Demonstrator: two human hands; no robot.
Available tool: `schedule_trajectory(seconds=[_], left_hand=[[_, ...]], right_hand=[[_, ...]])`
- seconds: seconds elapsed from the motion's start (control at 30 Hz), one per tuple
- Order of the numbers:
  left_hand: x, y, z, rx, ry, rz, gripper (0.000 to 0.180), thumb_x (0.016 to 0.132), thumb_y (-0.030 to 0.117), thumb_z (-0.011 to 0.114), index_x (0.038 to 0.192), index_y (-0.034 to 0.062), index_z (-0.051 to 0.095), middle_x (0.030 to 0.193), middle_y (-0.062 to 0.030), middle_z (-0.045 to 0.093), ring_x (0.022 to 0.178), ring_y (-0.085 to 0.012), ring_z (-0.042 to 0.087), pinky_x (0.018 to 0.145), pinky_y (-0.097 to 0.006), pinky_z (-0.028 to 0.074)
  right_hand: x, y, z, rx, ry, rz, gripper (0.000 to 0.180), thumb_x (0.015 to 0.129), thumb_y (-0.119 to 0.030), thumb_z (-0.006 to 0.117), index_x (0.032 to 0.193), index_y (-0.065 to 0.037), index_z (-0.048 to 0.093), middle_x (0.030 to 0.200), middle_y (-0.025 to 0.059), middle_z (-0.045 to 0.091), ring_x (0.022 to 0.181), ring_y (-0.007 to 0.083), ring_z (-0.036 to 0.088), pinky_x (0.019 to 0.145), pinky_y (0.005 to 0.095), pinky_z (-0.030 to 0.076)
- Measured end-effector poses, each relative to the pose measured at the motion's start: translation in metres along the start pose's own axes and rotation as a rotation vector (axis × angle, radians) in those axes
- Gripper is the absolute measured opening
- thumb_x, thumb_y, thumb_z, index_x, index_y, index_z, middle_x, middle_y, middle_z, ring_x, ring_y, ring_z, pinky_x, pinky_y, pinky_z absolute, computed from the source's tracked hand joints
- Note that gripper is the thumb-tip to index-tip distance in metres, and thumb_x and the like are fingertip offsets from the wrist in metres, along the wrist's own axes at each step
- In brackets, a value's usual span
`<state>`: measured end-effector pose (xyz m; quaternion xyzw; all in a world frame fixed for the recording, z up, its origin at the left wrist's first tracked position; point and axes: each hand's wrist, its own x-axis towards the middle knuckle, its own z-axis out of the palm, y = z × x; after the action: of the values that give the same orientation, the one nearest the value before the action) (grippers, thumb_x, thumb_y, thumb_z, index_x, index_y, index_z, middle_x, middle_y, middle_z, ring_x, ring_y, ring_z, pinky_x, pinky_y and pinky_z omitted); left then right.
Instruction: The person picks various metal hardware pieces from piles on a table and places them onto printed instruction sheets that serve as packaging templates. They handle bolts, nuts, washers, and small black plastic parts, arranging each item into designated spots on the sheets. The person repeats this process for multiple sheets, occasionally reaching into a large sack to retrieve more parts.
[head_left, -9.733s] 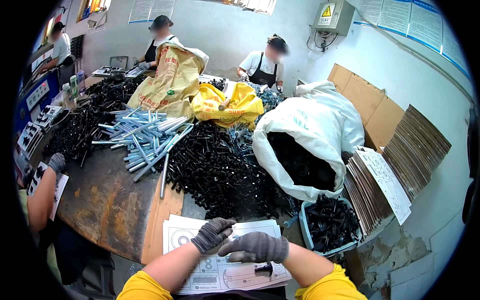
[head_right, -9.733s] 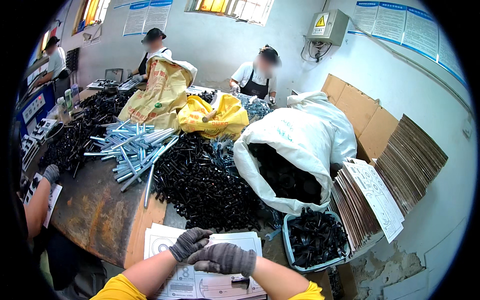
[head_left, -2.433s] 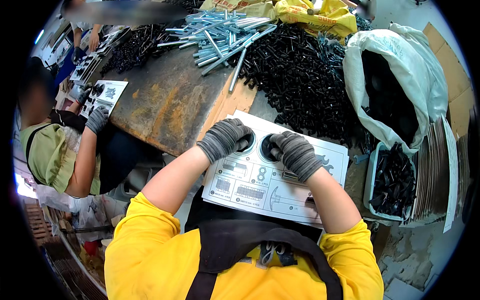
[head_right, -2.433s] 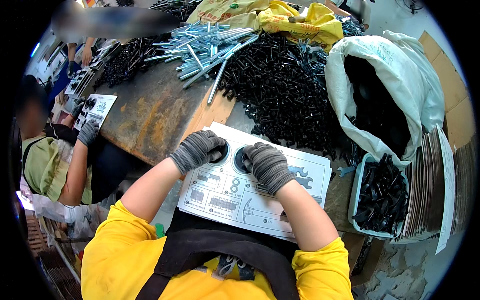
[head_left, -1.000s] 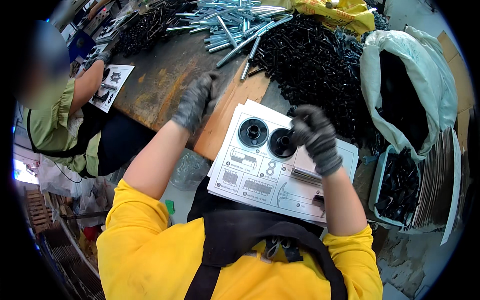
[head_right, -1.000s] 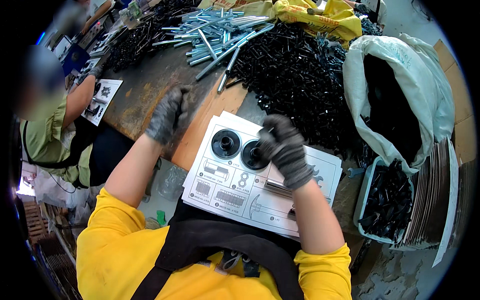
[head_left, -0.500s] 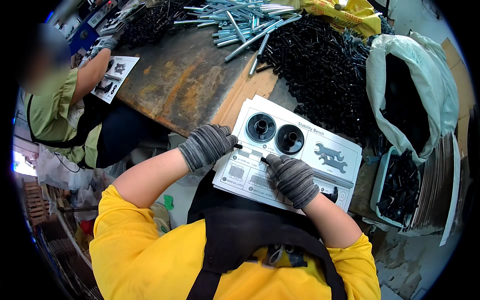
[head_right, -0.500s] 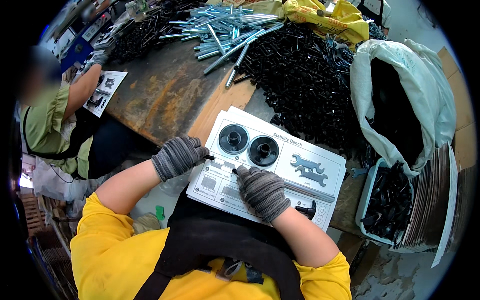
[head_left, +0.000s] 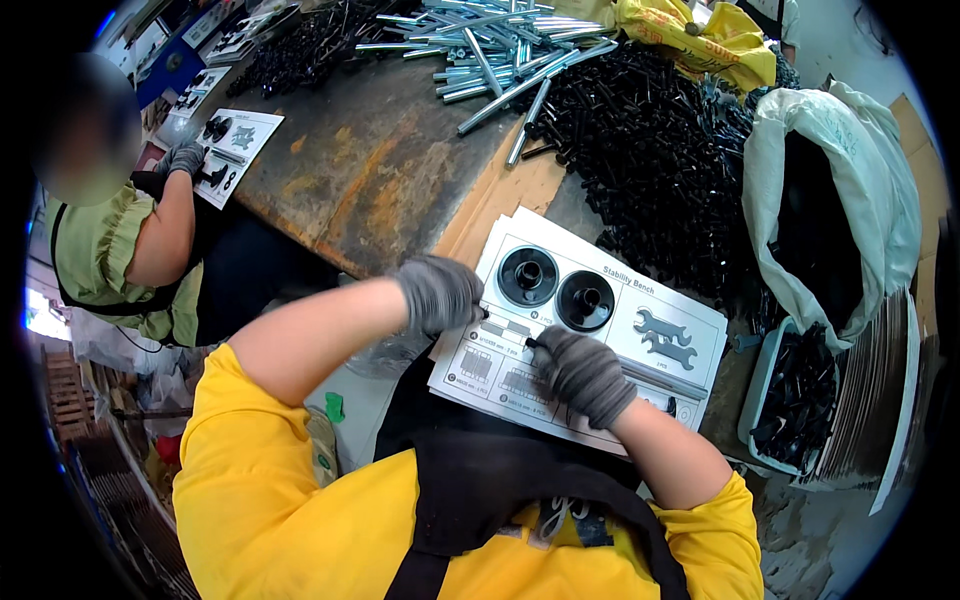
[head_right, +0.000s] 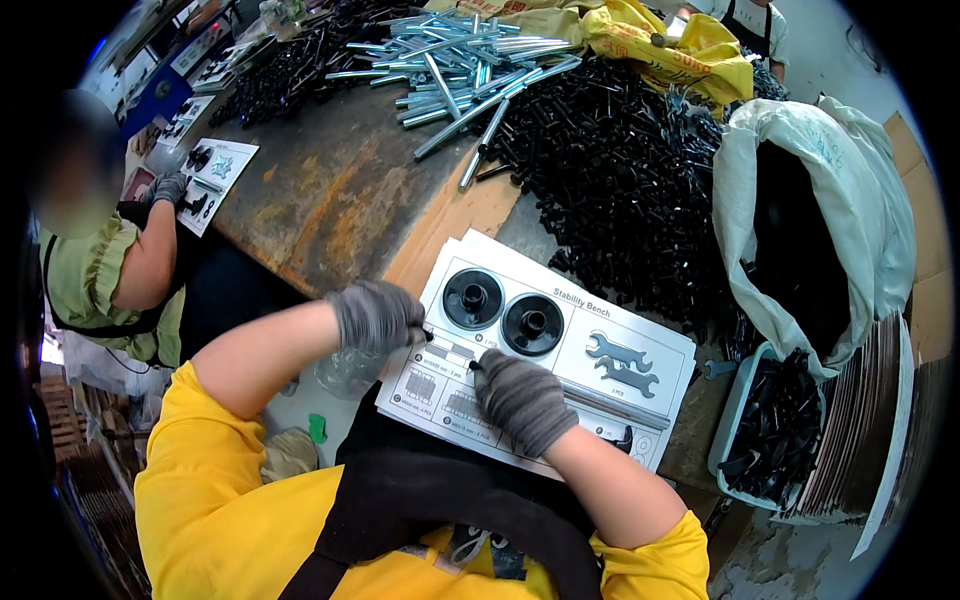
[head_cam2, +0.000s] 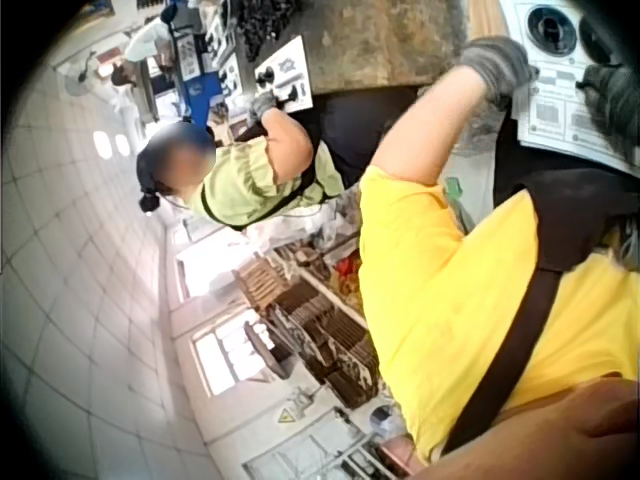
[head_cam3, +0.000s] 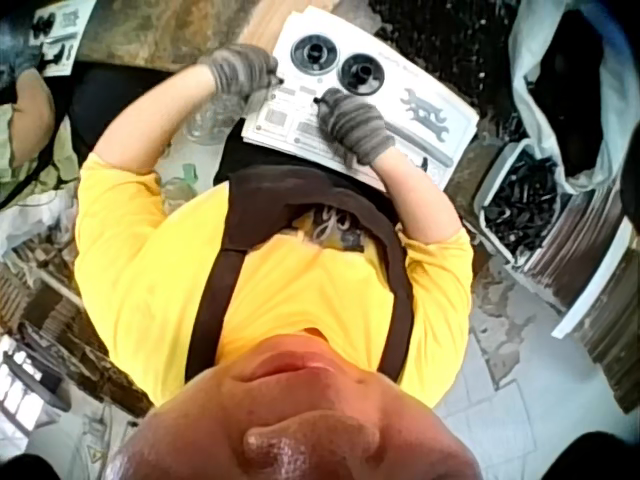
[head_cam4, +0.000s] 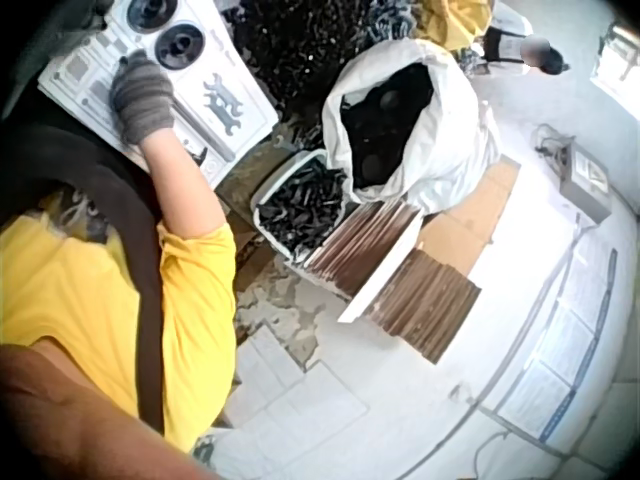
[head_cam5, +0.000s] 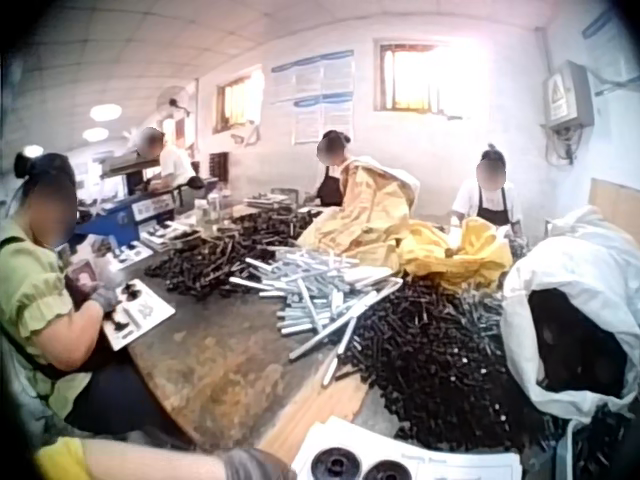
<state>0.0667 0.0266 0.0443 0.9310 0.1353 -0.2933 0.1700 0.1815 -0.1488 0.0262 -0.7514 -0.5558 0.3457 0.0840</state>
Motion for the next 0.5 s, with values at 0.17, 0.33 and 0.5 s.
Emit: schedule_trajectory(seconds=[0.17,0.33,0.5], left_hand=[[0.007,0.021,-0.006,0.286,-0.095,-0.004,0.02,0.077,0.019,0.055,0.084,0.0038,0.065,0.074,-0.0136,0.064,0.074,-0.0269,0.063,0.066,-0.038,0.049],[-0.005,0.019,0.005,0.41,0.121,0.113,0.015,0.075,0.016,0.055,0.079,0.0043,0.064,0.074,-0.0132,0.063,0.07,-0.0286,0.063,0.059,-0.039,0.05],[-0.008,-0.008,0.041,0.015,0.556,0.263,0.019,0.081,0.022,0.056,0.094,0.009,0.061,0.075,-0.0101,0.056,0.074,-0.0269,0.058,0.068,-0.035,0.048]], right_hand=[[0.005,-0.006,-0.003,-0.095,-0.009,-0.027,0.02,0.083,-0.015,0.042,0.09,-0.001,0.055,0.074,0.0156,0.063,0.067,0.0288,0.063,0.057,0.0396,0.05],[0.0,-0.02,-0.004,-0.407,-0.009,-0.054,0.029,0.082,-0.031,0.051,0.09,-0.004,0.054,0.072,0.0127,0.062,0.067,0.0279,0.062,0.058,0.0378,0.05],[-0.012,-0.003,0.011,-0.228,0.369,-0.183,0.024,0.08,-0.025,0.052,0.096,-0.007,0.056,0.082,0.013,0.058,0.075,0.0282,0.06,0.065,0.0381,0.049]])
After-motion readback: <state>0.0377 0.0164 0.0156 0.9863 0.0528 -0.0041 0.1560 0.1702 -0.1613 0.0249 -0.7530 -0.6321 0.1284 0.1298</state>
